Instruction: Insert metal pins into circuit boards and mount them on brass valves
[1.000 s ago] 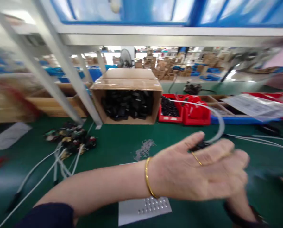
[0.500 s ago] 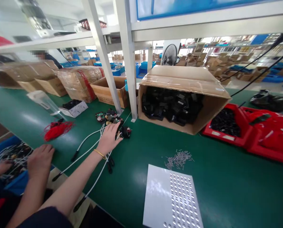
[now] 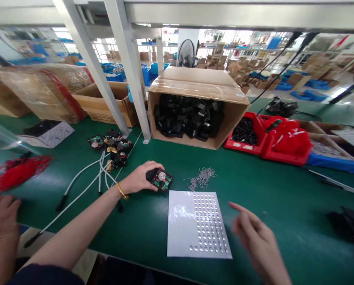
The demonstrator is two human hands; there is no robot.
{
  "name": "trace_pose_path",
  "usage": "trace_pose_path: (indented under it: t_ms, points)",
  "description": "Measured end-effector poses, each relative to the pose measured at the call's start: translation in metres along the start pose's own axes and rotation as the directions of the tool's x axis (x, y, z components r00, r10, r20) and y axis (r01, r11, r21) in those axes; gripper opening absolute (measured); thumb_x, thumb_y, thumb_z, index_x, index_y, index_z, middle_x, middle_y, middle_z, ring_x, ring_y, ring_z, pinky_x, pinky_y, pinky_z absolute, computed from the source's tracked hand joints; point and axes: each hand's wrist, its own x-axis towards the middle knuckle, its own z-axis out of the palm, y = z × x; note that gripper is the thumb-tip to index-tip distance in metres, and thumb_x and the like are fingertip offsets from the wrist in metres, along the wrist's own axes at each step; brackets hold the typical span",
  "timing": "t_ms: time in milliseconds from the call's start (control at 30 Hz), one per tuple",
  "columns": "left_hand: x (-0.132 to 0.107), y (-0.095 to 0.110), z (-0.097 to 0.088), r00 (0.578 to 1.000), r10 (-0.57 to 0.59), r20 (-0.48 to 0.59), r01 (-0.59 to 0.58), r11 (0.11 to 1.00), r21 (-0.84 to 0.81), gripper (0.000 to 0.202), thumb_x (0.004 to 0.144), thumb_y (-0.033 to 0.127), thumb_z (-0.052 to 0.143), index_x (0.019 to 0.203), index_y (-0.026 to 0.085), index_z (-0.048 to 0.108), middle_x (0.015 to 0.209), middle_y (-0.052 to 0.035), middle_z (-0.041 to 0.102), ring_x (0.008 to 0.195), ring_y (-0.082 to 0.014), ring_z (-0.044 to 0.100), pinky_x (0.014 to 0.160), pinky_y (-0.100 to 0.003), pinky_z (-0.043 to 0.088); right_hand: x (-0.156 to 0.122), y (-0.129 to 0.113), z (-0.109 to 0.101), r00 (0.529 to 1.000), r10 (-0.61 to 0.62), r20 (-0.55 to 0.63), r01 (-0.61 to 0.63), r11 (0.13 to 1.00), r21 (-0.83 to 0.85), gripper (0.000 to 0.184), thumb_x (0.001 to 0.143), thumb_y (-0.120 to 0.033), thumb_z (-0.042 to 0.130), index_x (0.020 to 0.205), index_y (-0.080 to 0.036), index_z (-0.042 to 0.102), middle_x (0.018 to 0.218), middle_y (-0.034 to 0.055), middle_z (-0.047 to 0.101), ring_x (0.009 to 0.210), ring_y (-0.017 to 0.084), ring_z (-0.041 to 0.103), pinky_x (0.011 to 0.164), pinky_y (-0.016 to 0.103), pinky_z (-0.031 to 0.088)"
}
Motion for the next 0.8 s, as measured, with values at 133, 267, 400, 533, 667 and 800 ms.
trace_pose_path:
  t_ms: [133,267,400,533,667,800]
  points:
    - [-0.012,0.026,0.044,0.992,0.043,0.115,0.000,0.936,-0.351,0.064,0.058,0.038,0.080,0.116,0.025,0.056,0.105,-0.0014,0.052,0.100,-0.0195,0.052,0.092,-0.031,0.040,0.001,0.019,0.081,0.903,0.222,0.367,-0.290,0.946,0.142,0.055,0.076,-0.061,0.055,0.112,-0.018,0.054,0.070,0.0011,0.058,0.036,0.002,0.015,0.032,0.018,0.010]
    - [-0.036,0.033,0.081,0.988,-0.135,0.070,0.152,0.878,-0.454,0.055,0.076,0.038,0.064,0.128,0.028,0.047,0.110,-0.0025,0.054,0.103,-0.0208,0.053,0.096,-0.037,0.039,-0.010,0.033,0.110,0.902,0.327,0.282,-0.392,0.894,0.216,0.047,0.066,-0.058,0.067,0.084,-0.017,0.052,0.045,-0.0127,0.029,0.033,0.001,0.013,0.030,0.015,0.008]
    - [-0.059,0.043,0.116,0.951,-0.299,-0.075,0.225,0.841,-0.492,0.090,0.067,0.041,0.071,0.140,0.024,0.021,0.140,-0.0104,0.034,0.126,-0.0297,0.036,0.106,-0.045,0.028,-0.028,0.042,0.115,0.895,0.337,0.292,-0.412,0.876,0.252,0.043,0.067,-0.055,0.067,0.081,-0.018,0.050,0.044,-0.0136,0.025,0.033,0.002,0.012,0.030,0.015,0.009]
    - [-0.063,0.053,0.133,0.871,-0.459,-0.176,0.284,0.763,-0.580,0.103,0.058,0.040,0.077,0.137,0.021,0.015,0.135,-0.0140,0.036,0.119,-0.0312,0.044,0.099,-0.045,0.039,-0.034,0.038,0.101,0.903,0.250,0.350,-0.310,0.942,0.127,0.044,0.076,-0.058,0.057,0.086,-0.016,0.059,0.041,-0.0109,0.026,0.034,0.005,0.018,0.033,0.018,0.017]
    - [-0.064,0.056,0.115,0.926,-0.374,-0.047,0.238,0.677,-0.696,0.077,0.060,0.056,0.070,0.119,0.018,0.037,0.112,-0.0095,0.053,0.100,-0.0270,0.054,0.084,-0.036,0.047,-0.034,0.031,0.050,0.994,0.031,0.109,-0.033,0.999,0.013,0.065,0.083,-0.069,0.026,0.075,-0.017,0.064,0.059,0.0023,0.052,0.054,0.011,0.047,0.047,0.022,0.037]
    - [-0.069,0.063,0.093,0.936,-0.047,0.348,0.242,0.805,-0.542,0.068,0.057,0.068,0.064,0.101,0.018,0.053,0.099,-0.0058,0.055,0.087,-0.0236,0.054,0.077,-0.034,0.047,-0.050,0.039,0.019,0.990,0.133,0.055,-0.132,0.991,-0.018,0.072,0.083,-0.071,0.016,0.071,-0.017,0.062,0.050,0.0011,0.051,0.040,0.009,0.039,0.038,0.021,0.029]
